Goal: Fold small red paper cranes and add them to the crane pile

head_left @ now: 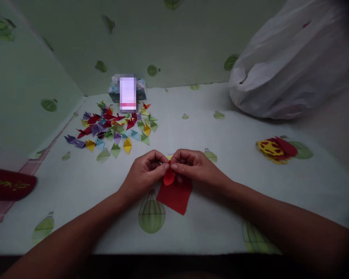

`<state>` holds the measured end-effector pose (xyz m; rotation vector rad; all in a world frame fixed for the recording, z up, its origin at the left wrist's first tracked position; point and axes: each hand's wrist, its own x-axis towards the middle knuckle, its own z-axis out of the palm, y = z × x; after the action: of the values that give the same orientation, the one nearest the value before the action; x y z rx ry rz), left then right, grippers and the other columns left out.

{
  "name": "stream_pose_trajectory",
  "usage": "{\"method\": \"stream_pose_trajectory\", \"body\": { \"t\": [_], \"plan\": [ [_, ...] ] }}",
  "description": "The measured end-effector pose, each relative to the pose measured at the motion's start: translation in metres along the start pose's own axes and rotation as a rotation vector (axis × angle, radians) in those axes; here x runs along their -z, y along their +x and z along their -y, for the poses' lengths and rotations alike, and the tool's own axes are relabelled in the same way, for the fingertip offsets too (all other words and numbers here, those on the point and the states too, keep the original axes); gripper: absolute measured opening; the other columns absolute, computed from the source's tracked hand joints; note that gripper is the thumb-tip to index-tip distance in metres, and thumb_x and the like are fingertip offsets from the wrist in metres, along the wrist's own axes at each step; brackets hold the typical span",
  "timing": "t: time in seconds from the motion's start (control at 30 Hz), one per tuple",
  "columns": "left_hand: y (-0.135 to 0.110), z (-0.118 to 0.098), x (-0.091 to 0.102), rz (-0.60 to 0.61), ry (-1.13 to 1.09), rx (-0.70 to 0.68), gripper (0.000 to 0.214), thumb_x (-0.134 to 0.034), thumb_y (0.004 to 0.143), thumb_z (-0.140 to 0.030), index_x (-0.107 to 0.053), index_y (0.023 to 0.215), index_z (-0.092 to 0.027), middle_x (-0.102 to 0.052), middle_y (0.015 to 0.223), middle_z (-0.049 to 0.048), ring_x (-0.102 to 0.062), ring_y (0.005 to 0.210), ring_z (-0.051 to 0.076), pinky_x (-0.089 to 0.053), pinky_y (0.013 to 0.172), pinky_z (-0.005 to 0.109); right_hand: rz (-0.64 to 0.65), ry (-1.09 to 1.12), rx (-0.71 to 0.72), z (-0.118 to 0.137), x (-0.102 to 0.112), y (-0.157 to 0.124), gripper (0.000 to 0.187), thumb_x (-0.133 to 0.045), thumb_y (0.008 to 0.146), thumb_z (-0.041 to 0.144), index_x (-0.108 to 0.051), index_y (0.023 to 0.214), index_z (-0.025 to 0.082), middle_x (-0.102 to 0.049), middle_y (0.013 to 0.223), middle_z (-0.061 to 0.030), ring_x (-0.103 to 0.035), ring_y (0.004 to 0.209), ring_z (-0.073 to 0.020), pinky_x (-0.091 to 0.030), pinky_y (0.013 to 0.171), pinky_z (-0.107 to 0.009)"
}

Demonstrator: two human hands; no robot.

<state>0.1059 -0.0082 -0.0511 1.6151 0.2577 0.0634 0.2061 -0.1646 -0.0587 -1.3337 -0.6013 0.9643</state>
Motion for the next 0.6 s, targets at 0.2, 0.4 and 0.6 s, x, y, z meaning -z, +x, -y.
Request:
{"method": "stream_pose_trajectory", "body": {
  "t": [0.2,0.4,0.6],
  "plan": [
    [0.0003,0.0010,-0.0010,-0.002,0.038,-0.004,0.014,-0.067,0.082,-0.029,-0.061,0.084,-0.017,-0.063,0.077,0.0010,-0.056,0.067,0.012,-0.044,0.060,0.024,-0.032,-0.105,0.025,0.0007,-0.0016,-0.0017,0.011,-0.064,0.080,0.026,-0.059,0.076,0.016,-0.058,0.061,0.0021,-0.051,0.055,-0.0098,-0.038,0.053,-0.023],
    [-0.0003,0.0025,-0.0008,-0.006,0.041,0.011,0.014,-0.068,0.083,-0.029,-0.062,0.084,-0.017,-0.064,0.078,0.0007,-0.056,0.067,0.012,-0.043,0.061,0.024,-0.097,-0.310,0.118,-0.0007,-0.0030,-0.0013,0.009,-0.059,0.078,0.022,-0.058,0.071,0.017,-0.056,0.064,0.0018,-0.047,0.059,-0.0103,-0.034,0.052,-0.023],
    [-0.0003,0.0011,-0.0012,-0.003,-0.009,0.026,0.016,-0.070,0.082,-0.030,-0.062,0.085,-0.017,-0.064,0.077,0.0002,-0.057,0.068,0.011,-0.044,0.062,0.022,-0.126,-0.349,0.140,-0.0010,-0.0037,-0.0011,0.011,-0.060,0.078,0.023,-0.057,0.069,0.016,-0.056,0.065,0.0009,-0.046,0.061,-0.0106,-0.034,0.053,-0.023]
  ]
}}
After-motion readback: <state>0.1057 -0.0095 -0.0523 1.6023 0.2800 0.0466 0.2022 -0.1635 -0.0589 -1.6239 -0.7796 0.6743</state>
